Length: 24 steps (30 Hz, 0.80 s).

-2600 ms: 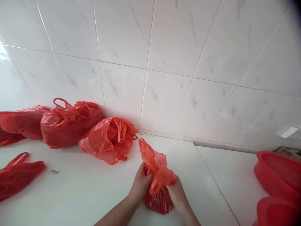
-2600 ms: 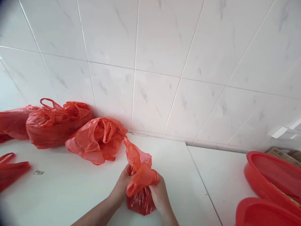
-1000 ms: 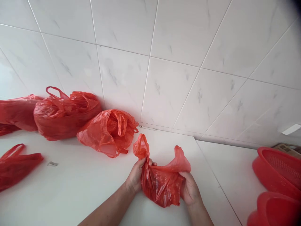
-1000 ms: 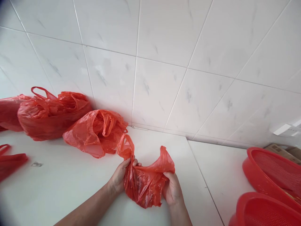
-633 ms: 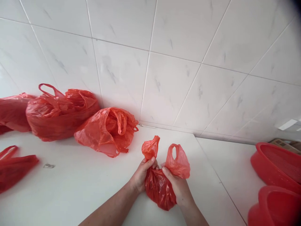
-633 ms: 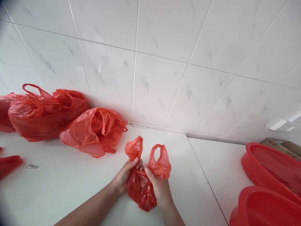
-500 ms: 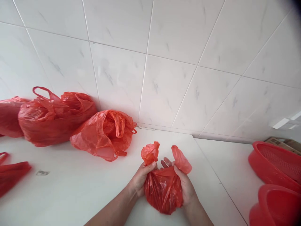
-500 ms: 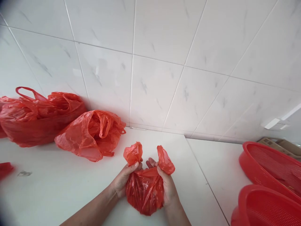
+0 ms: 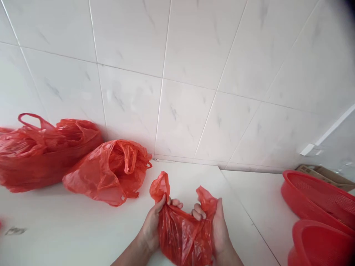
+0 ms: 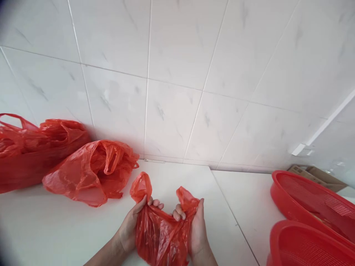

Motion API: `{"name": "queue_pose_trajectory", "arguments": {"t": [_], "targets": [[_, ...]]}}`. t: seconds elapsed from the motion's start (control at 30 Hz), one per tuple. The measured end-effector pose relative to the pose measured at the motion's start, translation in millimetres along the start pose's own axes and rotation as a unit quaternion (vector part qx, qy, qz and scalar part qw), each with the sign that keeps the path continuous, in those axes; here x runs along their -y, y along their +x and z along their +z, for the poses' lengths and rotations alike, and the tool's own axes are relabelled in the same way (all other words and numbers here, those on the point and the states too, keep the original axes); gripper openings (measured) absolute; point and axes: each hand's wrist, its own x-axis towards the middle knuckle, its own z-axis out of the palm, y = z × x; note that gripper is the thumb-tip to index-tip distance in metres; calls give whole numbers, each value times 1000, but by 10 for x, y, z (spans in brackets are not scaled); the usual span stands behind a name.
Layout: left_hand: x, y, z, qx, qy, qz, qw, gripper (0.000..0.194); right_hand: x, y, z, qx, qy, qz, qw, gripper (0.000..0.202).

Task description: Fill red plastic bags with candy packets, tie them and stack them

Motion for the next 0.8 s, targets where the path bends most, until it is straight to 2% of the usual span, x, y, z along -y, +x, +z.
{"name": "queue_pose_trajectory", "arguments": {"t": [0.1,0.2,0.23,0.3,0.37,0.4,0.5,0.6,0.7,0.8], "targets": [[16,11,-27,-5,-9,9,1000,22,-70,36,-34,-26,-35,2,999,50],[46,22,-26,-17,56,-7,998,34,-139,57,-55,-66,-49,-18,996,18],[58,26,-19,-23,88,-4,996,38,-156,54,-46,-71,-54,-23,996,18],[84,38,-7,-37,142,11,989,41,-183,34,-3,-67,-72,-24,995,41],[113,54,-5,-47,175,24,983,40,-202,8,60,-51,-100,-8,994,54],[129,62,-6,-49,191,16,980,41,-212,-3,92,-44,-118,-1,992,53],[176,65,13,-54,247,-18,967,43,-245,-6,152,10,-176,10,984,33],[203,27,91,-31,327,-16,944,33,-264,19,139,46,-211,14,976,35],[201,-21,179,-6,407,2,913,22,-251,20,92,-19,-251,-7,968,39],[198,-44,205,-7,433,-2,901,15,-228,14,54,-83,-281,-9,956,34]]}}
